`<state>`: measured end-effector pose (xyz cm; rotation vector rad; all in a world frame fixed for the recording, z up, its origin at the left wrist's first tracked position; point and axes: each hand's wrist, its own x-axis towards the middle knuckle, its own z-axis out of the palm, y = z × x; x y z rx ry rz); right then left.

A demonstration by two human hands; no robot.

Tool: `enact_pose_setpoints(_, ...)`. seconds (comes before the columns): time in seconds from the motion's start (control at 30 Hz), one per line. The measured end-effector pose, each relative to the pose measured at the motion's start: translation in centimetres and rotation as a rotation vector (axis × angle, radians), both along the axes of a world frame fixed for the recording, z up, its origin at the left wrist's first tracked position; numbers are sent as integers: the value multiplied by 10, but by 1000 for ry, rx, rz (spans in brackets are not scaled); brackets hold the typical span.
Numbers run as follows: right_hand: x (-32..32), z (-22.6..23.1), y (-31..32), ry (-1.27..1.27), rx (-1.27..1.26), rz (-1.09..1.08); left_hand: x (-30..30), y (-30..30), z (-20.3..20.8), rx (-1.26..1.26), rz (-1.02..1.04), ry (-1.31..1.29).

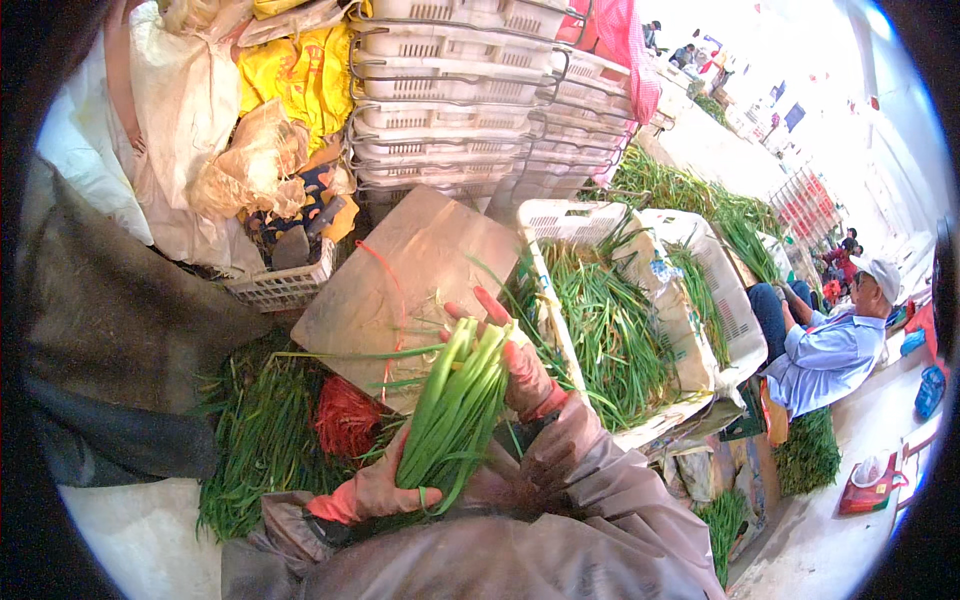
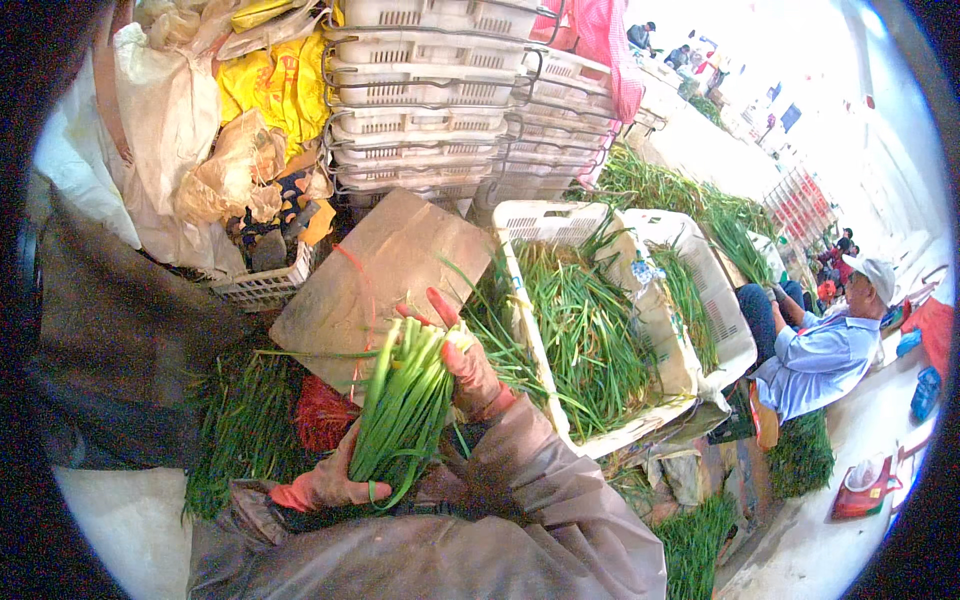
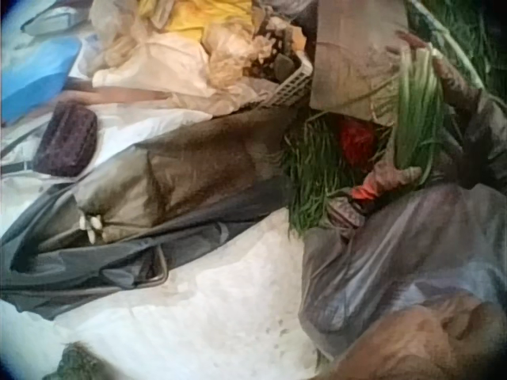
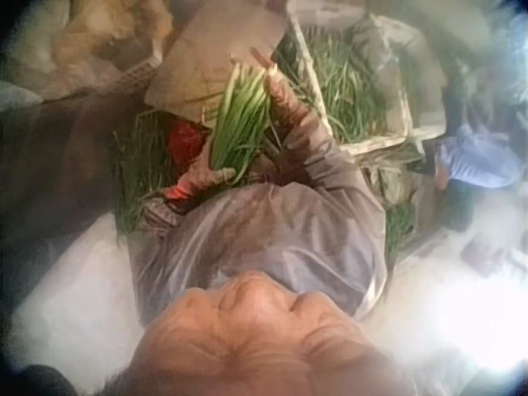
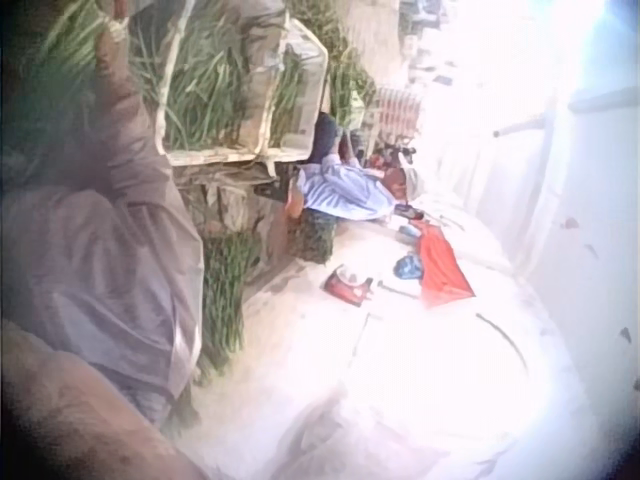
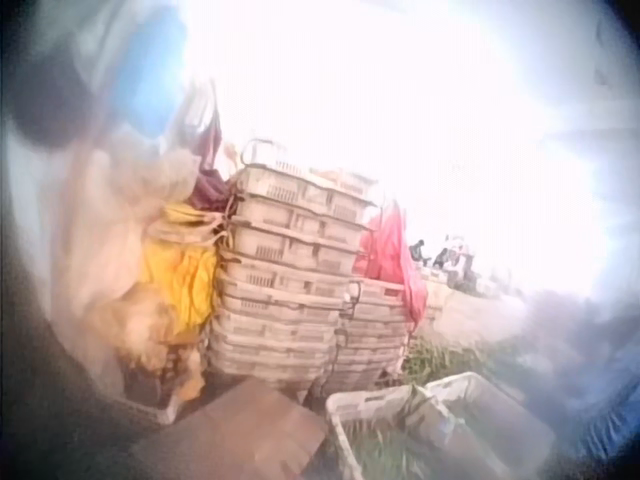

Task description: The person gathers bunches of garlic chives from a pile on the floor, secures them with red ties by hand, and uses a knife to trim the root ends.

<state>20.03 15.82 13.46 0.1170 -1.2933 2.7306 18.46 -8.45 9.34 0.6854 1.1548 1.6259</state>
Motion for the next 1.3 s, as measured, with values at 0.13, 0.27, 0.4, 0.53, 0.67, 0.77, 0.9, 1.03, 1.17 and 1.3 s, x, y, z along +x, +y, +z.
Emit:
enact_pose_setpoints(0.13, 7, 13, -3, 4, -9, 39, -2, -5, 7, -49, 87, 140)
enact_pose_setpoints(0.27, 8, 5, 3, -12, 80, 47, -13, 6, 20, -277, 14, 476)
enact_pose_setpoints(0.4, 6, 3, 0, -15, 221, 66, -15, 29, 20, -387, -68, 828)
enact_pose_setpoints(0.53, 11, 15, -7, -136, 431, 41, -20, 54, 44, -551, -237, 920)
enact_pose_setpoints(0.67, 13, 25, -10, -283, 529, -46, -13, 44, 32, -359, -108, 954)
enact_pose_setpoints(0.77, 27, 41, 8, -241, 522, -281, -7, 51, 45, -193, 137, 916)
enact_pose_setpoints(0.9, 45, 79, 17, -204, 254, -540, 17, 85, 50, 313, 546, 1790)
enact_pose_setpoints(1.03, 63, 86, 8, -282, 381, -614, 40, 105, 49, 423, 324, 1778)
enact_pose_setpoints(1.17, 94, 100, 65, -183, 484, -781, 32, 101, 50, 509, 49, 1920)
enact_pose_setpoints(1.3, 119, 155, 115, -36, 589, -902, 23, 88, 11, 451, -135, 1669)
